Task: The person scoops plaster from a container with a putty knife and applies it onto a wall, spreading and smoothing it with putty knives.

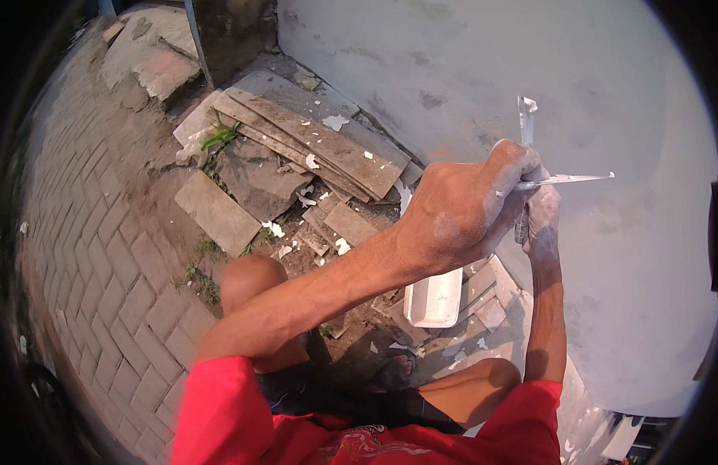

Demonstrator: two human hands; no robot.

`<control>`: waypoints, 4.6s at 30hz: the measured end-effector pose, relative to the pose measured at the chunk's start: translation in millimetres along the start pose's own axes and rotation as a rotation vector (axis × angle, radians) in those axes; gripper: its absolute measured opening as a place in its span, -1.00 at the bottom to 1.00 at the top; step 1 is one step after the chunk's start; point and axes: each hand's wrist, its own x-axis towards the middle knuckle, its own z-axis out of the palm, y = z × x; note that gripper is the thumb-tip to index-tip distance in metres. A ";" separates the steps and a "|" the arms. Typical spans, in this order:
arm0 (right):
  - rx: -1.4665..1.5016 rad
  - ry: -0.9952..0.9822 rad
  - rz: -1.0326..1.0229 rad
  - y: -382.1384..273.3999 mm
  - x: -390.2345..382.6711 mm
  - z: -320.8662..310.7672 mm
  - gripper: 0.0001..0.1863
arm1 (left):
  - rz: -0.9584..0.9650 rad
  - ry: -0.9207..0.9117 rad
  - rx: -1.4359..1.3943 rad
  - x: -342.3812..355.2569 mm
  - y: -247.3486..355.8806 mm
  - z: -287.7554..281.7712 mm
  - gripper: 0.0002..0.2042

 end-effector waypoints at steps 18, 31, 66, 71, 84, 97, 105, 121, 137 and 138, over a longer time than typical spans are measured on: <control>0.625 -0.023 0.511 170.0 183.0 104.5 -0.69 | -0.274 -0.212 0.048 -40.4 -70.1 14.3 -0.69; 0.688 -0.054 0.567 143.5 127.0 -2.8 -0.68 | -0.426 -0.277 0.195 -48.9 -87.2 31.7 -0.71; -1.192 0.128 -0.623 74.0 -77.0 -69.4 -0.17 | -1.361 0.224 -1.037 -75.6 -84.5 64.6 -0.73; -1.401 0.070 -0.335 99.7 -81.9 -86.9 -0.33 | -1.063 0.266 -0.856 -60.6 -68.5 43.7 -0.77; 0.264 -0.193 0.498 -6.8 -73.5 -54.0 -0.57 | -0.371 -0.105 -0.244 -51.6 -71.2 27.1 -0.78; 0.096 -0.173 0.137 -0.2 49.6 29.9 -0.70 | -0.411 0.411 0.074 -35.4 -70.3 -34.1 -0.79; 0.217 -0.191 0.274 121.6 167.9 137.1 -0.61 | -0.578 -0.036 -0.247 -37.2 -53.6 1.4 -0.77; 0.734 -0.178 0.387 72.2 126.9 67.4 -0.50 | -0.820 0.166 -0.486 -25.7 -57.8 -25.7 -0.77; 0.799 -0.193 0.488 92.4 214.2 91.3 -0.57 | -0.817 0.245 -0.408 -17.8 -65.2 -27.2 -0.79; 0.794 -0.178 0.489 91.9 202.1 72.9 -0.57 | -0.779 0.239 -0.373 -19.0 -67.3 -22.4 -0.79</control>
